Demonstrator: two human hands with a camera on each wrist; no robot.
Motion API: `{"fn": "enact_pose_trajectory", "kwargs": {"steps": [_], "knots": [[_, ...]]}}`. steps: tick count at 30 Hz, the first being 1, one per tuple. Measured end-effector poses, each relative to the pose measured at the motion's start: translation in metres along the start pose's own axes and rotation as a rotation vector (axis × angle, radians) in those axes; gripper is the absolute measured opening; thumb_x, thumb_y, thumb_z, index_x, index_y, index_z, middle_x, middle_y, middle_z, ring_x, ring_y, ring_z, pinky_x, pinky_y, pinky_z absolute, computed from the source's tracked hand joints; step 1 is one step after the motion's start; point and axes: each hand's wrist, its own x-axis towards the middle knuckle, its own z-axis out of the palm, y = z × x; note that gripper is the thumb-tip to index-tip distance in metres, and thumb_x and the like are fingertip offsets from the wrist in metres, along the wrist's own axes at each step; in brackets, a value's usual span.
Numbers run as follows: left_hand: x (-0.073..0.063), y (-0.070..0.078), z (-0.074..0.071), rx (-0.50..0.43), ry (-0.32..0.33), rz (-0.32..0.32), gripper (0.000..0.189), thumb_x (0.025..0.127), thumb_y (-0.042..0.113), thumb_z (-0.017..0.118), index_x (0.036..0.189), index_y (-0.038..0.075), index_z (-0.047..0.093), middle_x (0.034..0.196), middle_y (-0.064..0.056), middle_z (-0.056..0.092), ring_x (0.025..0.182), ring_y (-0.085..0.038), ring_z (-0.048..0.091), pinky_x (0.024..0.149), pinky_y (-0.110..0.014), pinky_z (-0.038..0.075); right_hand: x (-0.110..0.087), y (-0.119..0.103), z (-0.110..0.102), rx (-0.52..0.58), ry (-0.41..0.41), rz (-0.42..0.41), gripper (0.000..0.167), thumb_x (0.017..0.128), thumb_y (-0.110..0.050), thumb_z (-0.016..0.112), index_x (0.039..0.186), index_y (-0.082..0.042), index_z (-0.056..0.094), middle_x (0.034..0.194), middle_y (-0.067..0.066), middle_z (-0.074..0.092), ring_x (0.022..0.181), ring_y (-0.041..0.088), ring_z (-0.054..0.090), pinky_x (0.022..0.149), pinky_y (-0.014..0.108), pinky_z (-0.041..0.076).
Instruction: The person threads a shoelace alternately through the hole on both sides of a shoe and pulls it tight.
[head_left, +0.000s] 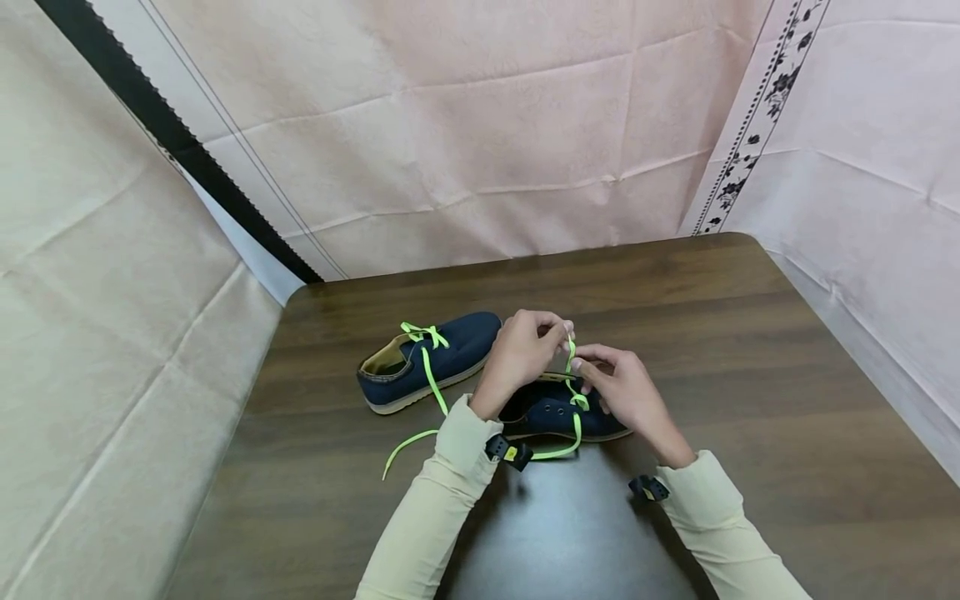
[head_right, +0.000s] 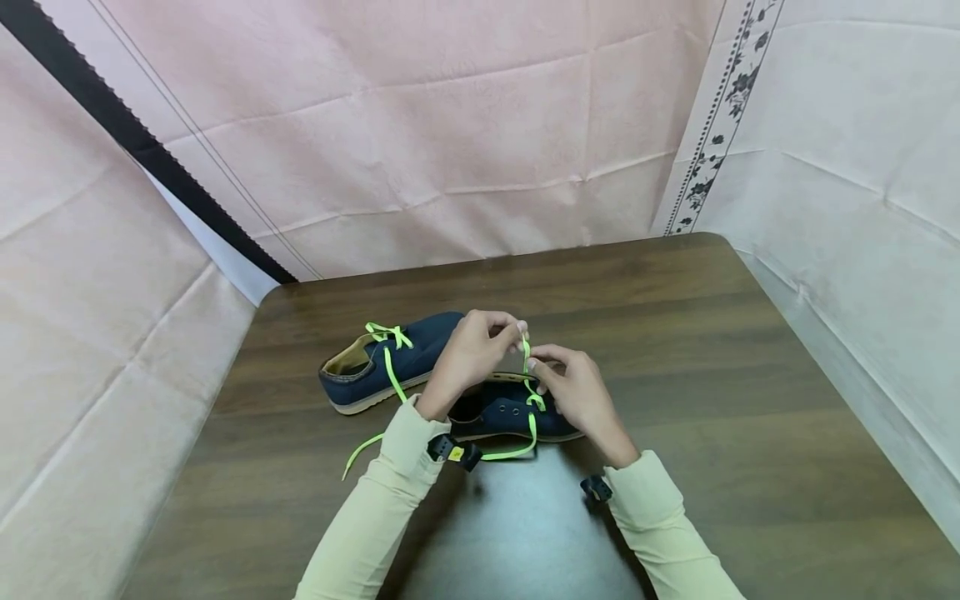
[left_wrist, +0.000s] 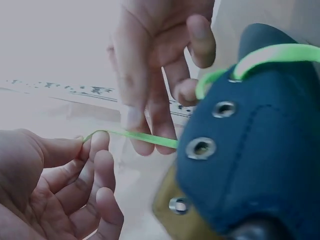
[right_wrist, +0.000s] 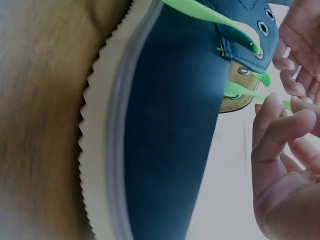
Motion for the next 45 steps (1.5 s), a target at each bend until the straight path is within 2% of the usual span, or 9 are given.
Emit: {"fn": "enact_pose_trajectory", "kwargs": {"steps": [6,12,18,21,24,26,30,35,45], "knots": [[-0.004,0.009,-0.004,-0.03,0.037,0.06,0.029,0.11,0.037,0.06,0.098,0.019,0.079,0.082,0.003,0.072,0.051,-0.017,0.043,0.047,-0.028,0.033,0.004,-0.005,0.0,-0.06,0.039,-0.076,0.019,0.106,-0.016,0.066,0.114,-0.003,0.077,0.081,0.013,0.07,0.051,0.019,0.055,0.046,0.031,0.047],[-0.007,-0.001,-0.003,-0.077,0.055,0.078,0.032,0.11,0.039,0.058,0.11,0.015,0.079,0.094,0.003,0.076,0.059,-0.016,0.052,0.055,-0.03,0.04,0.005,-0.012,0.0,-0.072,0.103,-0.106,0.016,0.105,-0.017,0.068,0.11,-0.006,0.078,0.076,0.009,0.069,0.051,0.017,0.055,0.046,0.03,0.048],[-0.012,-0.018,-0.002,-0.007,-0.051,0.065,0.03,0.112,0.033,0.055,0.118,0.015,0.078,0.093,0.003,0.074,0.048,-0.017,0.038,0.054,-0.03,0.038,0.004,-0.021,-0.002,-0.068,0.178,-0.148,0.014,0.103,-0.016,0.071,0.107,-0.005,0.079,0.076,0.009,0.071,0.058,0.026,0.063,0.046,0.029,0.047],[-0.013,-0.025,0.001,0.055,-0.107,0.076,0.025,0.111,0.028,0.059,0.118,0.014,0.079,0.098,0.001,0.076,0.062,-0.011,0.054,0.065,-0.028,0.048,0.004,-0.028,-0.005,-0.067,0.2,-0.155,0.014,0.103,-0.017,0.071,0.107,-0.007,0.08,0.076,0.009,0.072,0.064,0.03,0.067,0.048,0.027,0.048],[-0.014,-0.028,0.003,0.096,-0.148,0.079,0.022,0.108,0.025,0.065,0.118,0.013,0.08,0.104,0.003,0.077,0.084,-0.006,0.067,0.078,-0.026,0.055,0.004,-0.035,-0.008,-0.078,0.214,-0.165,0.014,0.103,-0.017,0.071,0.107,-0.008,0.081,0.074,0.009,0.071,0.064,0.024,0.067,0.05,0.027,0.047],[-0.014,-0.029,0.006,0.115,-0.16,0.077,0.02,0.106,0.025,0.068,0.117,0.013,0.08,0.103,0.004,0.078,0.089,-0.005,0.07,0.08,-0.026,0.056,0.004,-0.04,-0.009,-0.091,0.223,-0.177,0.014,0.103,-0.017,0.071,0.107,-0.009,0.081,0.073,0.009,0.071,0.063,0.018,0.065,0.05,0.027,0.045],[-0.013,-0.029,0.009,0.146,-0.144,0.088,0.017,0.103,0.023,0.072,0.113,0.013,0.082,0.098,0.006,0.078,0.085,-0.003,0.07,0.078,-0.023,0.056,0.005,-0.05,-0.012,-0.097,0.231,-0.192,0.015,0.103,-0.021,0.071,0.107,-0.011,0.081,0.073,0.005,0.071,0.063,0.012,0.064,0.05,0.027,0.042],[-0.012,-0.027,0.011,0.157,-0.115,0.106,0.013,0.1,0.021,0.076,0.108,0.014,0.083,0.094,0.006,0.078,0.078,-0.001,0.068,0.072,-0.021,0.055,0.006,-0.059,-0.014,-0.109,0.23,-0.198,0.018,0.103,-0.025,0.072,0.106,-0.011,0.082,0.071,0.003,0.07,0.064,0.013,0.064,0.051,0.027,0.041],[-0.01,-0.027,0.013,0.146,-0.072,0.109,0.011,0.103,0.019,0.072,0.104,0.015,0.082,0.087,0.01,0.074,0.075,-0.004,0.064,0.07,-0.022,0.052,0.007,-0.065,-0.017,-0.091,0.265,-0.221,0.014,0.102,-0.022,0.073,0.104,-0.012,0.083,0.07,0.004,0.07,0.061,0.012,0.063,0.047,0.026,0.035]]}}
